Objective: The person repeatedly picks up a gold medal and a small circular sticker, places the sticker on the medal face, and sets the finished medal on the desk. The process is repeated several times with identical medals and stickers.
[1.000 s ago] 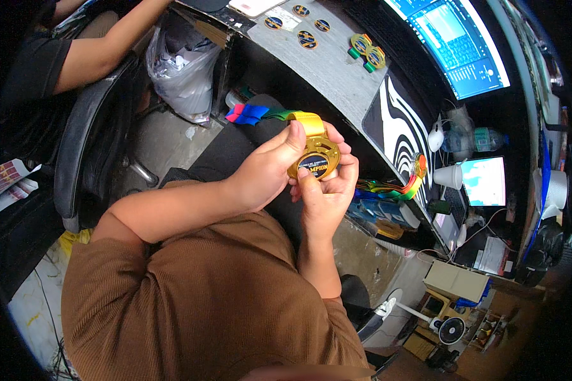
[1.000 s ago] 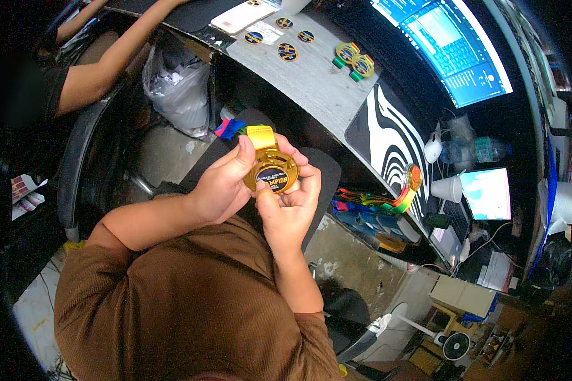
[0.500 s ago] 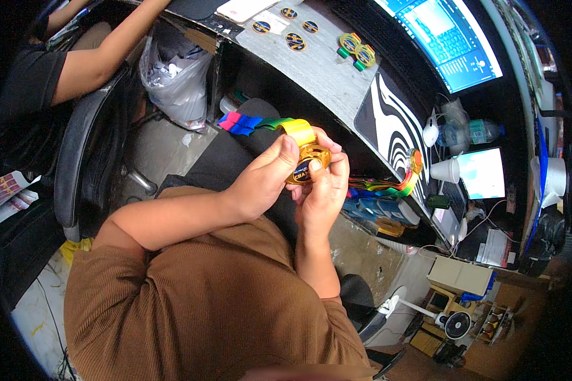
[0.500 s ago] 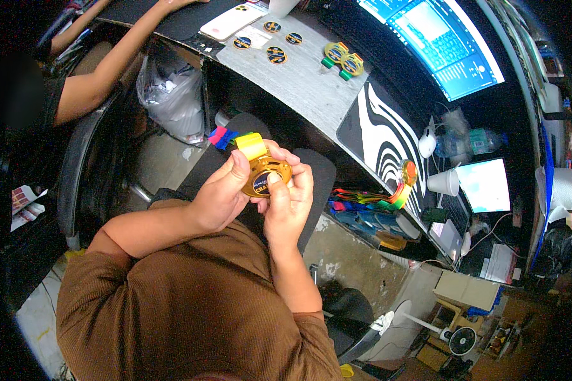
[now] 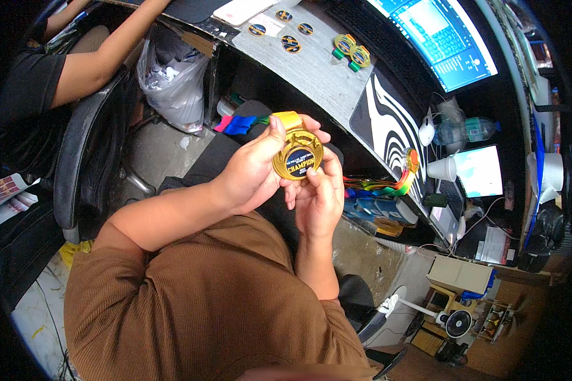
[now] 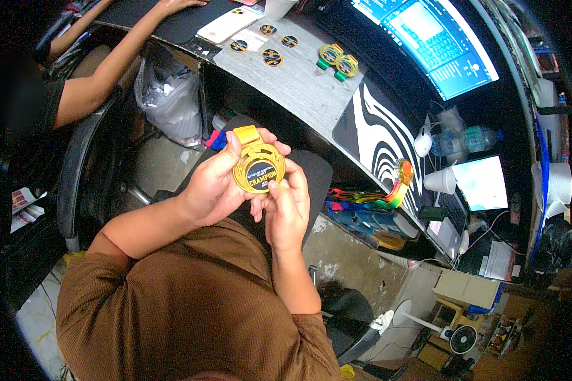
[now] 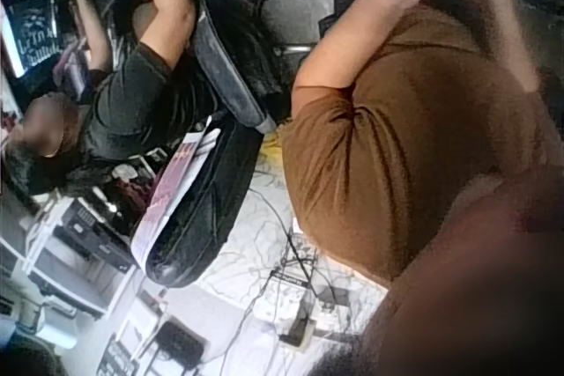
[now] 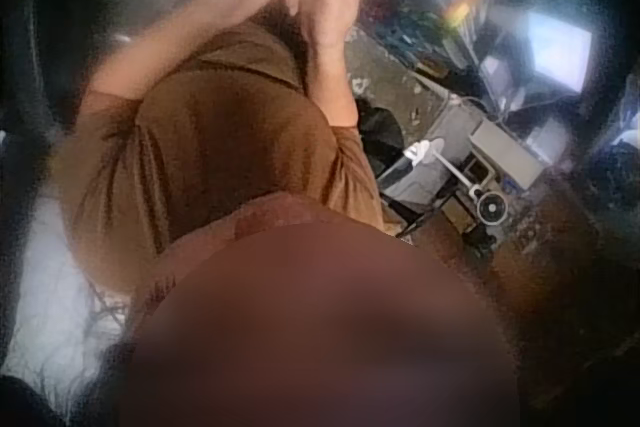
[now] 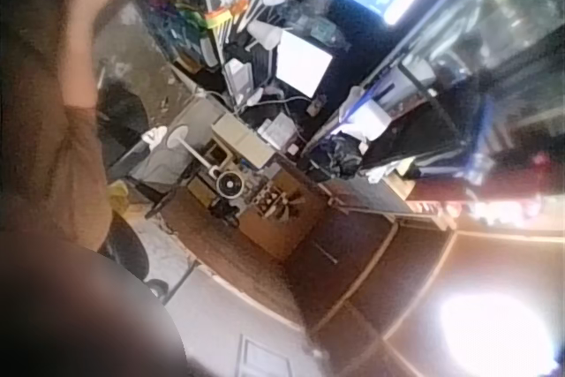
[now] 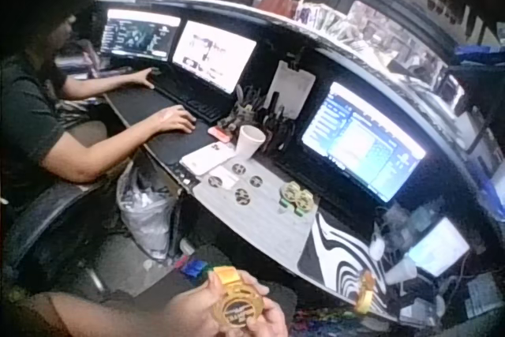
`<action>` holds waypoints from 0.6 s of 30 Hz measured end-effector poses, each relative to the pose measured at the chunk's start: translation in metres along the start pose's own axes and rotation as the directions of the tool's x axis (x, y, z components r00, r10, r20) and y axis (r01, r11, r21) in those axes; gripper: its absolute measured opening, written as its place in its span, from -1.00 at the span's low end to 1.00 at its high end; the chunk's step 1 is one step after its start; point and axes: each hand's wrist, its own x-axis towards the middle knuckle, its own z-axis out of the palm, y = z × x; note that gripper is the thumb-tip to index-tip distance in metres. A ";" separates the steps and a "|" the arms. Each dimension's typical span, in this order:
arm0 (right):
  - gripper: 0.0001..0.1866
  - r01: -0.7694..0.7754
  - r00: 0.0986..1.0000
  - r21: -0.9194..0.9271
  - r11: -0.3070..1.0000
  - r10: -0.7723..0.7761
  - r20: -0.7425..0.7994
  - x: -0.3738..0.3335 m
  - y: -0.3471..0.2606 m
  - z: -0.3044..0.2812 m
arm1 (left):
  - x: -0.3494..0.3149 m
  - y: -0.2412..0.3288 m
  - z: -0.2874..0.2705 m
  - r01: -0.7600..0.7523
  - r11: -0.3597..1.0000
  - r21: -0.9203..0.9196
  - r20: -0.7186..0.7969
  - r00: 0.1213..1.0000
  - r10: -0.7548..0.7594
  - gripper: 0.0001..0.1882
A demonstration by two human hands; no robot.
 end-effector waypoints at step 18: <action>-0.74 0.066 0.996 -0.074 0.995 -0.070 -0.059 -0.002 0.007 0.000 | -0.013 -0.010 0.009 -0.122 0.933 0.339 0.066 0.992 0.105 -0.37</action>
